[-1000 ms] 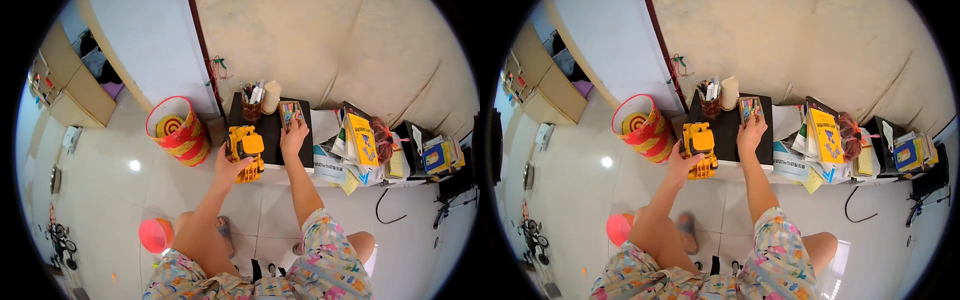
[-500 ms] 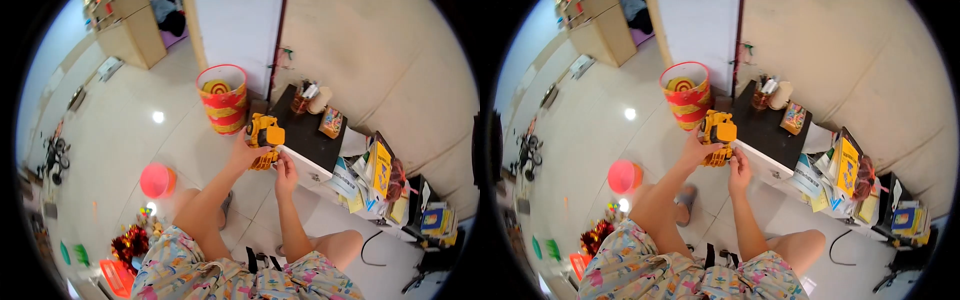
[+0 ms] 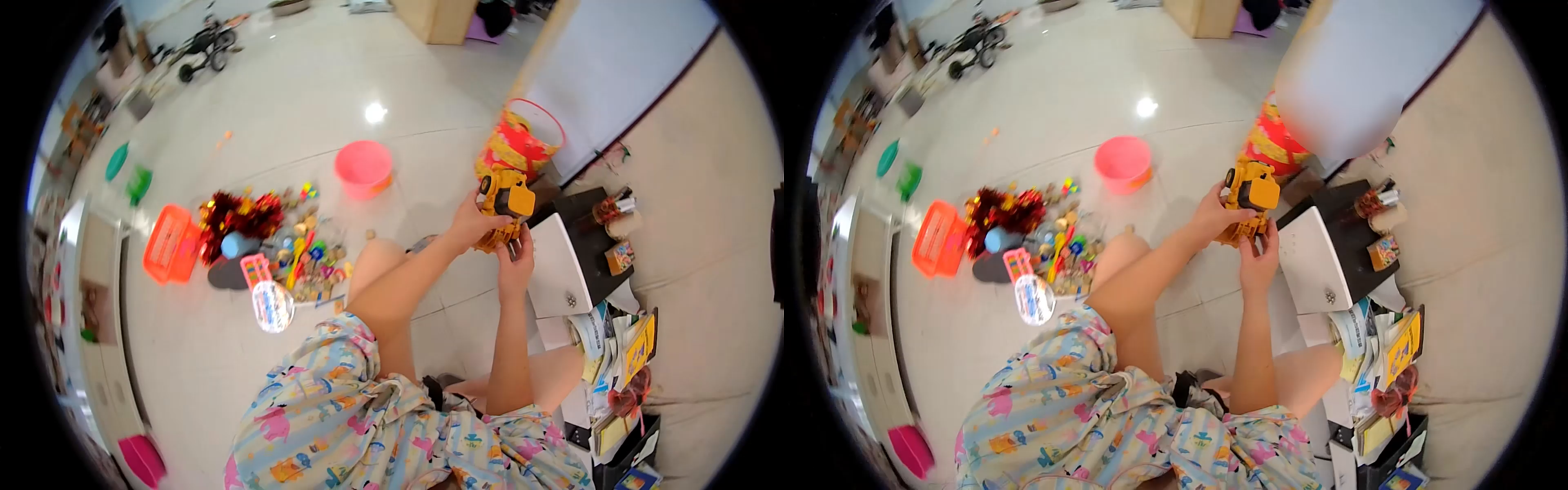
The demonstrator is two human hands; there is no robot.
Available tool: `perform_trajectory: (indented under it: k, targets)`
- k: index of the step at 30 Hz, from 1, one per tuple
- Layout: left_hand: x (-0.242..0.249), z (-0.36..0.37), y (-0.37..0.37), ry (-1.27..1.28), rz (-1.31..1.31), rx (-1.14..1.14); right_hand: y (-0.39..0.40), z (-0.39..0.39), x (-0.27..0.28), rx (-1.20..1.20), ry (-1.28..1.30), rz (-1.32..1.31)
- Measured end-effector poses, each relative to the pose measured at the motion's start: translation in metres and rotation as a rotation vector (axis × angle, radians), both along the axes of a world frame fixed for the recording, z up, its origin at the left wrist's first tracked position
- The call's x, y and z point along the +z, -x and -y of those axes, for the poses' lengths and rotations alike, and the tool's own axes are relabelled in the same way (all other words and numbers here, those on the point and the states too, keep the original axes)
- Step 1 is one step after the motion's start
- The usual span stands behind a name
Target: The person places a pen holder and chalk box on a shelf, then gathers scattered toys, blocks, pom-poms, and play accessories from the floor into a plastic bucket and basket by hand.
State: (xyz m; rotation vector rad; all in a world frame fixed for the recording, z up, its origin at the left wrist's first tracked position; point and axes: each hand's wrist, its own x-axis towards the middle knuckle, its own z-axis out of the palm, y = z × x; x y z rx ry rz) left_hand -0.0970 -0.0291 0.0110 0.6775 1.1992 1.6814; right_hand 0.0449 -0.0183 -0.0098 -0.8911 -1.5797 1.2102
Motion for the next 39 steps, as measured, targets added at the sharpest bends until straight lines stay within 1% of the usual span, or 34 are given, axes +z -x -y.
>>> perform_trajectory:
  k: [3,4,6,7,8,9,10,11,12,13,15,16,17,20,22,25,26,29,30,31,32,33,35,36,37,39]
  targets:
    - [-0.013,0.056,0.005,-0.035,0.084,0.040,0.006,0.041,-0.004,0.072,-0.005,0.102]
    - [-0.017,0.071,0.008,-0.009,0.076,0.057,0.009,0.055,-0.003,0.071,0.067,0.080]
    - [-0.025,0.099,0.009,0.049,0.064,0.083,0.007,0.079,-0.012,0.111,0.090,0.081]
    - [-0.035,0.112,0.008,0.006,0.131,0.083,0.007,0.085,-0.022,0.128,0.102,0.075]
    - [-0.048,0.129,0.003,-0.034,0.202,0.080,0.005,0.090,-0.036,0.144,0.055,0.057]
    - [-0.061,0.138,0.001,-0.072,0.272,0.072,0.009,0.095,-0.044,0.165,0.055,0.085]
    - [-0.069,0.144,-0.003,-0.059,0.228,0.123,0.010,0.103,-0.051,0.187,0.056,0.113]
    - [-0.078,0.149,-0.004,-0.068,0.175,0.116,0.008,0.109,-0.059,0.207,0.059,0.147]
    - [-0.082,0.154,-0.003,-0.079,0.118,0.107,0.009,0.109,-0.077,0.165,-0.041,0.236]
    - [-0.082,0.159,-0.002,-0.093,0.064,0.101,0.009,0.112,-0.082,0.180,-0.029,0.244]
    - [-0.082,0.170,-0.005,0.040,0.021,0.159,0.014,0.112,-0.088,0.215,-0.016,0.255]
    - [-0.080,0.173,-0.005,0.109,-0.002,0.188,0.019,0.115,-0.090,0.149,-0.156,0.250]
    - [-0.080,0.172,-0.002,0.107,-0.019,0.181,0.023,0.114,-0.092,0.182,-0.100,0.221]
    - [-0.093,0.179,0.000,0.127,-0.051,0.170,0.024,0.125,-0.069,0.304,0.060,0.166]
    - [-0.078,0.191,-0.001,0.147,-0.073,0.179,0.027,0.127,-0.061,0.410,0.127,0.153]
    - [-0.054,0.216,0.001,0.265,-0.089,0.318,0.043,0.127,-0.068,0.554,0.146,0.052]
    - [-0.074,0.219,0.016,0.257,-0.088,0.337,0.050,0.124,-0.073,0.643,0.167,0.031]
    - [-0.056,0.247,0.026,0.253,-0.068,0.462,0.068,0.132,-0.068,0.758,0.405,0.037]
    - [-0.056,0.257,0.030,0.273,-0.085,0.517,0.074,0.138,-0.063,0.756,0.499,0.019]
    - [-0.066,0.267,0.037,0.253,-0.174,0.587,0.081,0.140,-0.066,0.732,0.605,0.015]
    - [-0.077,0.279,0.042,0.222,-0.113,0.615,0.089,0.143,-0.071,0.706,0.712,0.014]
    - [-0.079,0.293,0.044,0.190,-0.053,0.642,0.097,0.148,-0.079,0.677,0.819,0.016]
    - [-0.076,0.321,0.045,0.392,-0.153,0.770,0.111,0.152,-0.112,0.594,0.890,0.109]
    - [-0.049,0.333,0.040,0.687,-0.286,0.816,0.117,0.154,-0.136,0.550,0.925,0.161]
    - [-0.089,0.351,0.057,0.499,-0.077,0.805,0.122,0.155,-0.165,0.535,0.968,0.186]
    - [-0.085,0.370,0.060,0.428,0.144,0.925,0.128,0.162,-0.228,0.501,1.051,0.241]
